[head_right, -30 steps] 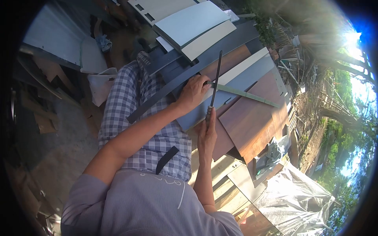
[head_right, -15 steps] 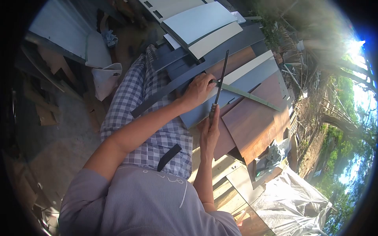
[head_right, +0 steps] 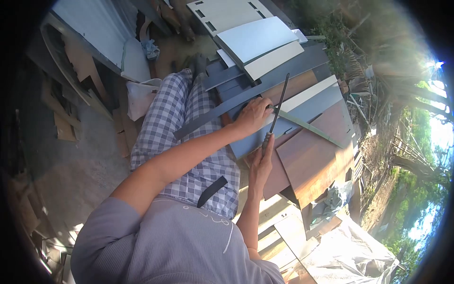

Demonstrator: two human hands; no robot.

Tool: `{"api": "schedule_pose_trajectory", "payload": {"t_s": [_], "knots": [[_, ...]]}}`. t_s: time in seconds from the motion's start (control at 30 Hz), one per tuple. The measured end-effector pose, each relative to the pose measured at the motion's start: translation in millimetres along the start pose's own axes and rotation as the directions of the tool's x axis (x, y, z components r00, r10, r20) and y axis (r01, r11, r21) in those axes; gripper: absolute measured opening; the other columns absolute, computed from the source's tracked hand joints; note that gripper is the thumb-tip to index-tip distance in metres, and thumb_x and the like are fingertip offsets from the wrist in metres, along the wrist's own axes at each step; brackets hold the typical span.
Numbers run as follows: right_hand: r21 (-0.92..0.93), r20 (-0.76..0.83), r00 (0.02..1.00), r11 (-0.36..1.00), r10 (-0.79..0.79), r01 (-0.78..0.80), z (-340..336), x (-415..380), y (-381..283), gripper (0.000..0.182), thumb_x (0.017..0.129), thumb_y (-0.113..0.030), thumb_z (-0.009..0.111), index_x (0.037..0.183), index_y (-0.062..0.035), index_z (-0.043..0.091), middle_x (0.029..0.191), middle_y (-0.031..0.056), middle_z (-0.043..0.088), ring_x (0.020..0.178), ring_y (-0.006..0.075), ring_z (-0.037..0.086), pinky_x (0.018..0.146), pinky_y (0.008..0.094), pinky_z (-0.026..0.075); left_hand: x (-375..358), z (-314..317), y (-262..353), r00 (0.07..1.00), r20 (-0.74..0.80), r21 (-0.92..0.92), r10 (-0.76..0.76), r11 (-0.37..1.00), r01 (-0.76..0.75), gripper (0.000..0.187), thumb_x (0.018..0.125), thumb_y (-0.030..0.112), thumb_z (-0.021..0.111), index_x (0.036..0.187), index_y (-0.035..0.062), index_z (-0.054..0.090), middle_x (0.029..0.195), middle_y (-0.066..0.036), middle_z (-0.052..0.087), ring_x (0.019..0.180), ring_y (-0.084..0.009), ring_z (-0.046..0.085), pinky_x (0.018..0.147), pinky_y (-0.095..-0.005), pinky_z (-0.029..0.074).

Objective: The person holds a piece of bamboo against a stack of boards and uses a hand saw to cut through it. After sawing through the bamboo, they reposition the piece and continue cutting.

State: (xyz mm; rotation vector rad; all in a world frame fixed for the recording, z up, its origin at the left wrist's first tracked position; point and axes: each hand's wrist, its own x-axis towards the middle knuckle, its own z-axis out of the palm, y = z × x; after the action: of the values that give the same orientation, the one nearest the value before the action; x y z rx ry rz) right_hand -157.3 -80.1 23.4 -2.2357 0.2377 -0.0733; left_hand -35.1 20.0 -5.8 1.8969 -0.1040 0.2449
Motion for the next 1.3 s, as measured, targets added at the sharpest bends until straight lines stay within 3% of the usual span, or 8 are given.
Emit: {"api": "schedule_pose_trajectory", "payload": {"t_s": [0.2, 0.37, 0.77, 1.0, 1.07, 1.3], "knots": [[-0.003, 0.03, 0.999, 1.0, 0.025, -0.025, 2, 0, 1, 0.056, 0.099, -0.008, 0.044, 0.15, -0.0248, 0.029, 0.078, 0.0014, 0.051, 0.063, 0.0067, 0.046, 0.053, 0.023, 0.04, -1, 5, -2, 0.999, -0.003, -0.009, -0.033, 0.999, 0.033, 0.019, 0.093, 0.02, 0.054, 0.105, 0.0055, 0.052, 0.101, -0.016, 0.058, 0.099, -0.0371, 0.056, 0.086, -0.0459, 0.045], [-0.069, 0.005, 0.995, 0.993, -0.096, 0.096, 4, 4, 18, 0.056, 0.1, -0.008, 0.045, 0.15, -0.0262, 0.03, 0.079, 0.0015, 0.051, 0.062, 0.0069, 0.045, 0.052, 0.0225, 0.039, 0, 2, -5, 0.999, 0.018, 0.007, -0.051, 0.999, 0.05, 0.02, 0.094, 0.022, 0.054, 0.106, 0.0058, 0.052, 0.101, -0.016, 0.058, 0.1, -0.0367, 0.056, 0.086, -0.0458, 0.046], [-0.094, 0.002, 0.991, 0.987, -0.13, 0.13, 2, 4, 15, 0.055, 0.099, -0.007, 0.044, 0.15, -0.0236, 0.03, 0.086, 0.0046, 0.053, 0.066, 0.008, 0.046, 0.055, 0.0233, 0.041, 1, 5, -1, 0.996, 0.057, 0.028, -0.07, 0.997, 0.068, 0.023, 0.094, 0.024, 0.053, 0.107, 0.0054, 0.051, 0.103, -0.017, 0.057, 0.101, -0.0365, 0.056, 0.087, -0.0467, 0.045], [-0.045, -0.003, 1.0, 0.999, 0.025, -0.025, 5, -1, -5, 0.056, 0.099, -0.006, 0.045, 0.15, -0.0207, 0.029, 0.086, 0.004, 0.052, 0.067, 0.0082, 0.046, 0.057, 0.0234, 0.041, -2, 4, -2, 0.999, 0.023, 0.009, -0.036, 0.999, 0.036, 0.021, 0.094, 0.023, 0.054, 0.105, 0.0058, 0.049, 0.099, -0.016, 0.057, 0.098, -0.0365, 0.056, 0.085, -0.0468, 0.045], [-0.072, -0.018, 0.998, 0.995, -0.065, 0.064, 6, -1, 8, 0.056, 0.098, -0.005, 0.045, 0.15, -0.0201, 0.029, 0.088, 0.0036, 0.053, 0.068, 0.008, 0.045, 0.059, 0.0233, 0.041, -1, 3, -2, 0.999, 0.032, 0.016, -0.031, 0.999, 0.03, 0.021, 0.094, 0.022, 0.054, 0.105, 0.0059, 0.049, 0.099, -0.016, 0.057, 0.098, -0.0364, 0.056, 0.085, -0.0469, 0.045], [-0.109, -0.036, 0.991, 0.986, -0.127, 0.123, 6, 1, 8, 0.056, 0.098, -0.005, 0.044, 0.15, -0.0191, 0.03, 0.091, 0.0037, 0.054, 0.069, 0.0078, 0.045, 0.06, 0.0232, 0.041, -1, 3, -1, 0.997, 0.044, 0.007, -0.063, 0.998, 0.063, 0.02, 0.093, 0.022, 0.055, 0.105, 0.0066, 0.049, 0.098, -0.015, 0.057, 0.097, -0.0358, 0.056, 0.084, -0.0467, 0.046]]}}
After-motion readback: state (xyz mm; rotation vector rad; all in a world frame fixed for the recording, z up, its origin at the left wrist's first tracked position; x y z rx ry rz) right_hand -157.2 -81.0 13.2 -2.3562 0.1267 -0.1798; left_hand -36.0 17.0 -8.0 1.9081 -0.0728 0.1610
